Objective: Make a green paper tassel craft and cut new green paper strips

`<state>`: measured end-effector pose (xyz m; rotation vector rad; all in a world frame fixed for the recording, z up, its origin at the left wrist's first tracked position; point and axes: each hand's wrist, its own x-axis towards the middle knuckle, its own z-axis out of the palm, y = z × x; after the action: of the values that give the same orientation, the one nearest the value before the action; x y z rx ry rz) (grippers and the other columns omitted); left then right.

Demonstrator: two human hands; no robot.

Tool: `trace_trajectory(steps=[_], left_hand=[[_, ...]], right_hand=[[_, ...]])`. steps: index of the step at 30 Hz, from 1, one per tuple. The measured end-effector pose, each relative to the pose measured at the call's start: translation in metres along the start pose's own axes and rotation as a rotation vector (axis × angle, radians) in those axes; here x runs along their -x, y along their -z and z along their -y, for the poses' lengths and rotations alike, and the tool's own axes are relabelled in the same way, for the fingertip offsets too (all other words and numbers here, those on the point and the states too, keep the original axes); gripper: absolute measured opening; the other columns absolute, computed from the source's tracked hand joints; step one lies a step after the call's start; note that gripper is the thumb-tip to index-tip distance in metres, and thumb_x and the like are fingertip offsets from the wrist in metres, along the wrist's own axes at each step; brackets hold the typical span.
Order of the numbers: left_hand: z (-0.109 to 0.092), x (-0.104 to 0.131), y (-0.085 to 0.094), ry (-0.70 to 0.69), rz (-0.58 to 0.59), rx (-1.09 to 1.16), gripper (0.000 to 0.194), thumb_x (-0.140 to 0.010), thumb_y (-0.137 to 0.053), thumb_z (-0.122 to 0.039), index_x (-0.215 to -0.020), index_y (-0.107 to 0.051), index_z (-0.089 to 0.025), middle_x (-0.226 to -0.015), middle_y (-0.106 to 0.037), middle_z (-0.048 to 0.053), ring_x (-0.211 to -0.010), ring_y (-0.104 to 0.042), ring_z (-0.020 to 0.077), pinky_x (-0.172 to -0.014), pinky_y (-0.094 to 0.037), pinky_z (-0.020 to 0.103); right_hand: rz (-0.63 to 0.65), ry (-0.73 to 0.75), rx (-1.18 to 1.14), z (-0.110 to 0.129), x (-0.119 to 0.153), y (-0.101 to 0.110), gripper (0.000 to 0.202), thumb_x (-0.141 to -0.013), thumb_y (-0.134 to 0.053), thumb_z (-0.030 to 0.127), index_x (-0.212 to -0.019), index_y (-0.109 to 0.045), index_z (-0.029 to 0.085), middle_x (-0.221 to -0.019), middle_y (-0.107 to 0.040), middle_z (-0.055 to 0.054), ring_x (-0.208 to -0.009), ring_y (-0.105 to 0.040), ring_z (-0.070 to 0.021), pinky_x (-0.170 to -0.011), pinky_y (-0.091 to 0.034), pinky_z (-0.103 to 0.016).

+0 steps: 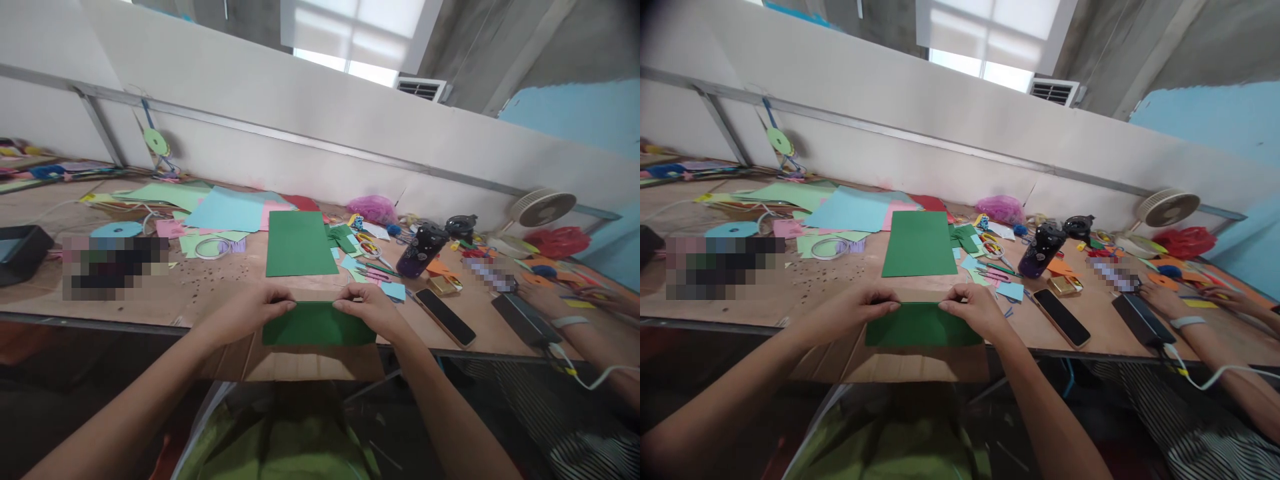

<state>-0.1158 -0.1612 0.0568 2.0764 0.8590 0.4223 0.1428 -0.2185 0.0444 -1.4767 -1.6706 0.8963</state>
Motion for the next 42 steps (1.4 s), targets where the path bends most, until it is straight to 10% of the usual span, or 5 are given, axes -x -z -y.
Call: trace_trajectory(steps=[11, 19, 27, 42], left_hand=[[0.026, -0.011, 0.007, 0.072, 0.011, 0.173, 0.027, -0.080, -0.054, -0.039, -0.086, -0.070, -0.019, -0.098, -0.072, 0.007, -0.097, -0.062, 0.0274, -0.089, -0.047, 0.039], [0.038, -0.007, -0.024, -0.059, -0.303, -0.572, 0.035, -0.094, -0.040, -0.023, -0.115, -0.067, -0.018, -0.130, -0.060, 0.015, -0.116, -0.056, 0.0300, -0.099, -0.042, 0.043], [0.047, -0.001, -0.057, -0.203, 0.007, -0.672, 0.065, -0.098, -0.032, -0.058, -0.152, -0.031, -0.023, -0.160, -0.024, 0.011, -0.148, -0.021, 0.0289, -0.117, -0.015, 0.050], [0.050, -0.001, -0.057, -0.206, 0.040, -0.684, 0.062, -0.096, -0.028, -0.065, -0.151, -0.032, -0.036, -0.162, -0.016, 0.008, -0.149, -0.016, 0.0282, -0.116, -0.016, 0.052]], right_hand=[[0.003, 0.031, 0.050, -0.029, -0.018, -0.014, 0.015, -0.081, -0.064, 0.030, -0.073, -0.070, 0.019, -0.071, -0.065, 0.000, -0.070, -0.055, -0.0161, -0.063, -0.037, -0.026], [-0.092, 0.175, 0.332, -0.048, -0.026, -0.028, 0.007, -0.079, -0.068, 0.017, -0.074, -0.072, 0.021, -0.079, -0.068, -0.002, -0.080, -0.056, -0.0187, -0.084, -0.037, -0.035], [-0.137, 0.221, 0.259, -0.056, -0.026, -0.031, 0.009, -0.081, -0.065, 0.016, -0.084, -0.072, 0.021, -0.084, -0.067, -0.003, -0.086, -0.057, -0.0193, -0.086, -0.038, -0.035], [-0.177, 0.153, 0.448, -0.054, -0.026, -0.030, 0.014, -0.084, -0.061, 0.010, -0.088, -0.071, 0.018, -0.089, -0.067, -0.003, -0.092, -0.059, -0.0176, -0.086, -0.045, -0.030]])
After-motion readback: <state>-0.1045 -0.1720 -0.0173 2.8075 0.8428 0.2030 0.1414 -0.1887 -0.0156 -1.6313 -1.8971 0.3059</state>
